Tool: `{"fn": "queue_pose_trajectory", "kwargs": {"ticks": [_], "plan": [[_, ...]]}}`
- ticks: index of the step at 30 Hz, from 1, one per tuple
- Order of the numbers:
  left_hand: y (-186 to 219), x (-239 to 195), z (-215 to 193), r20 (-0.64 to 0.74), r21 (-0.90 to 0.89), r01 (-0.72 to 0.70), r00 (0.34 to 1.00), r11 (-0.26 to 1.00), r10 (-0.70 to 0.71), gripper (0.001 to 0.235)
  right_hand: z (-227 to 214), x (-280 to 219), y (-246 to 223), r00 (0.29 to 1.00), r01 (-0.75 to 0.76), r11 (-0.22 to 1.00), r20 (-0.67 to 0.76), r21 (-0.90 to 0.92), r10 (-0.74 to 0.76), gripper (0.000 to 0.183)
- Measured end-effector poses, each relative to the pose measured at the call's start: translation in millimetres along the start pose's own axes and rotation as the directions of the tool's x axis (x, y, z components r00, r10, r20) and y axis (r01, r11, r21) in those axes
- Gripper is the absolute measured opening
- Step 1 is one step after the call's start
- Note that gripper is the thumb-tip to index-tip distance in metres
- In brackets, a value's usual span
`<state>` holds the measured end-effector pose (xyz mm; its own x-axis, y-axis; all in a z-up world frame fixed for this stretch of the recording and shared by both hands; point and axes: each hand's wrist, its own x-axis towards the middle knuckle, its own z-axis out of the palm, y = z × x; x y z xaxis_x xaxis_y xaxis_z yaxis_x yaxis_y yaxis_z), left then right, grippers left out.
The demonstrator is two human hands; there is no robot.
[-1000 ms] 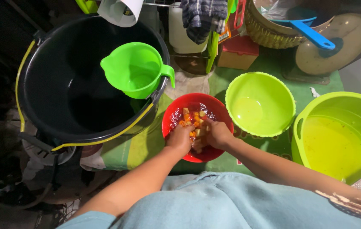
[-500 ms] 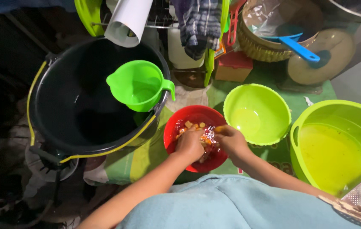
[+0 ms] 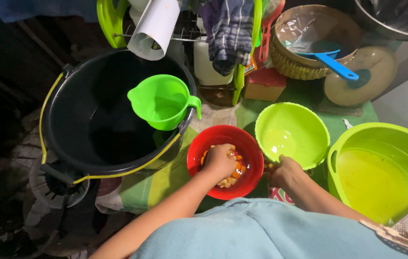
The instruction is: The person pours water from a red bowl into a green basin, then scoops water from a black bucket into the red bowl using a green scoop. They transfer chopped vegetables from a green bowl into the red bowl and wash them by hand, repeating the process of adding water and rinsing the vegetables.
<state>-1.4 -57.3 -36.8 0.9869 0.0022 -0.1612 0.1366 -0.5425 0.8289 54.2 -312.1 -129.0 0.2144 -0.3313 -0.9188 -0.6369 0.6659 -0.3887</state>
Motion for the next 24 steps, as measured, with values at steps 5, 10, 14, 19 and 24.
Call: {"fn": "queue_pose_trajectory", "kwargs": {"ticks": [5,10,14,19,24], "plan": [[-5,-4,2,0.001,-0.006,0.054,0.999,0.999,-0.054,0.036,-9,15,-3,0.988,-0.039,0.977,0.152,0.208,0.007,0.016],[10,-2,-8,-0.017,-0.143,0.082,0.996,0.986,-0.085,0.045,-13,-54,-16,0.933,0.212,0.947,0.240,0.240,-0.270,0.018],[38,-3,-30,0.153,-0.483,0.341,0.940,0.807,-0.306,0.081,-20,-129,-11,0.856,0.412,0.909,0.312,0.069,-0.412,0.019],[46,-8,-53,0.333,-0.687,0.523,0.843,0.505,-0.422,0.096,-24,-182,-10,0.801,0.458,0.874,0.501,-0.162,-0.327,0.024],[20,-13,-43,0.356,-0.756,0.527,0.829,0.389,-0.431,0.058,-15,-208,2,0.762,0.648,0.569,0.420,-0.507,-0.494,0.049]]}}
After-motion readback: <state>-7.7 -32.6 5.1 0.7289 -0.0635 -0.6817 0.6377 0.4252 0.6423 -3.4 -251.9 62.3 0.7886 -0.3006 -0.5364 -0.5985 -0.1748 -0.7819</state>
